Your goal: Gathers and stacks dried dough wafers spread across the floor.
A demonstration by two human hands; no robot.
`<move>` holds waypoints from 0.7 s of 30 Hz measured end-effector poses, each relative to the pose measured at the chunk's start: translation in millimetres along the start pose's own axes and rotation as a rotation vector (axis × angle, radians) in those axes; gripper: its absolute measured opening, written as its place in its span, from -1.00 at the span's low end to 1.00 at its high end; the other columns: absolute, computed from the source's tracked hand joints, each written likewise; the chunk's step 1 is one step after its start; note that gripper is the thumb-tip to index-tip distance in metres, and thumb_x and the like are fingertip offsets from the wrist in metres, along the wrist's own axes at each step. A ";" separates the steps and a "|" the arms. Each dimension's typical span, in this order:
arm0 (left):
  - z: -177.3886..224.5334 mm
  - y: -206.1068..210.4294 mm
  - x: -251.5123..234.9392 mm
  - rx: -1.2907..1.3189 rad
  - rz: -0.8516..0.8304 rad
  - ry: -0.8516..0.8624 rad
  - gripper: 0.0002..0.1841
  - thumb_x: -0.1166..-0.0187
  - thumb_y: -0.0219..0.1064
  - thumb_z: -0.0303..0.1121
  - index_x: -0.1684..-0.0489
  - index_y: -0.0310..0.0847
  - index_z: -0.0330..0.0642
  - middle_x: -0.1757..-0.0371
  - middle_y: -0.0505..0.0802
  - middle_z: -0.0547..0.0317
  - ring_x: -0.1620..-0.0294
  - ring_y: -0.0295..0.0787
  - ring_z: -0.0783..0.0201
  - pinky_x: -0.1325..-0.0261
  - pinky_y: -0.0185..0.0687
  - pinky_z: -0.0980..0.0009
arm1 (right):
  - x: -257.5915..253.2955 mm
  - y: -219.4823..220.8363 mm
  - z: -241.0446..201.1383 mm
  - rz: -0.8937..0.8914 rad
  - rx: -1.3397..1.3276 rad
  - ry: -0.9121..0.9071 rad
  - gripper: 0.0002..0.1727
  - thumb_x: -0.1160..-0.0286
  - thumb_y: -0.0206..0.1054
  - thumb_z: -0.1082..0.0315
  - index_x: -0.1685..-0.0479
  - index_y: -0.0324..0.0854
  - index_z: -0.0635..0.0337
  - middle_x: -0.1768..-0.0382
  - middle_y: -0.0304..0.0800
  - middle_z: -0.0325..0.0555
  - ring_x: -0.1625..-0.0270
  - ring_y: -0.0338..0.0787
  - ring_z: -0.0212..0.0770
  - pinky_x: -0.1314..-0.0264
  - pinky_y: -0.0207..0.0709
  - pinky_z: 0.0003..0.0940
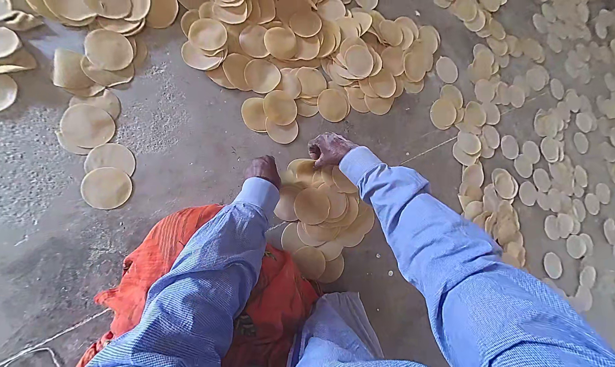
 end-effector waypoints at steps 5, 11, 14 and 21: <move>-12.8 -26.8 16.2 0.546 0.396 -0.052 -0.65 -0.67 0.28 -0.38 -0.38 0.60 -0.27 -0.24 0.82 -0.29 -0.36 0.73 -0.24 -0.45 0.51 -0.26 | 31.9 -0.8 35.5 0.439 -0.428 0.101 -0.46 -0.19 0.65 0.45 -0.23 0.65 0.39 -0.04 0.81 0.31 -0.13 0.81 0.19 -0.34 0.60 0.15; -8.0 7.0 30.5 0.971 0.023 0.110 -0.66 -0.52 0.46 -0.54 -0.23 0.59 -0.34 -0.09 0.79 -0.15 0.10 0.81 0.14 0.01 0.80 0.15 | 134.4 -7.8 25.6 0.735 -0.701 0.203 -0.54 -0.26 0.61 0.37 -0.16 0.67 0.31 0.01 0.84 -0.03 -0.01 0.81 -0.33 -0.21 0.68 -0.28; 4.2 31.0 50.4 0.911 -0.172 0.193 -0.67 -0.51 0.46 -0.56 -0.21 0.58 -0.41 0.00 0.82 -0.15 0.22 0.82 0.19 0.08 0.81 0.21 | 175.3 6.7 3.2 0.674 -0.891 0.017 -0.67 -0.26 0.58 0.48 -0.01 0.68 0.26 0.16 0.90 -0.25 0.11 0.87 -0.50 -0.10 0.78 -0.48; -6.5 56.8 66.4 0.566 -0.034 -0.130 -0.40 -0.62 0.40 -0.33 -0.57 0.34 -0.49 -0.40 0.67 -0.47 -0.34 0.71 -0.30 -0.37 0.60 -0.25 | 205.4 81.1 -22.1 0.714 -0.604 0.463 -0.49 -0.51 0.47 0.29 -0.37 0.58 0.41 -0.19 0.80 0.25 -0.22 0.83 0.06 -0.37 0.64 -0.01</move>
Point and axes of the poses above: each hand's wrist, its own x-axis away from the middle knuckle, its own y-axis out of the palm, z = x × y, the point moved 1 cm from there along -x, towards the middle knuckle
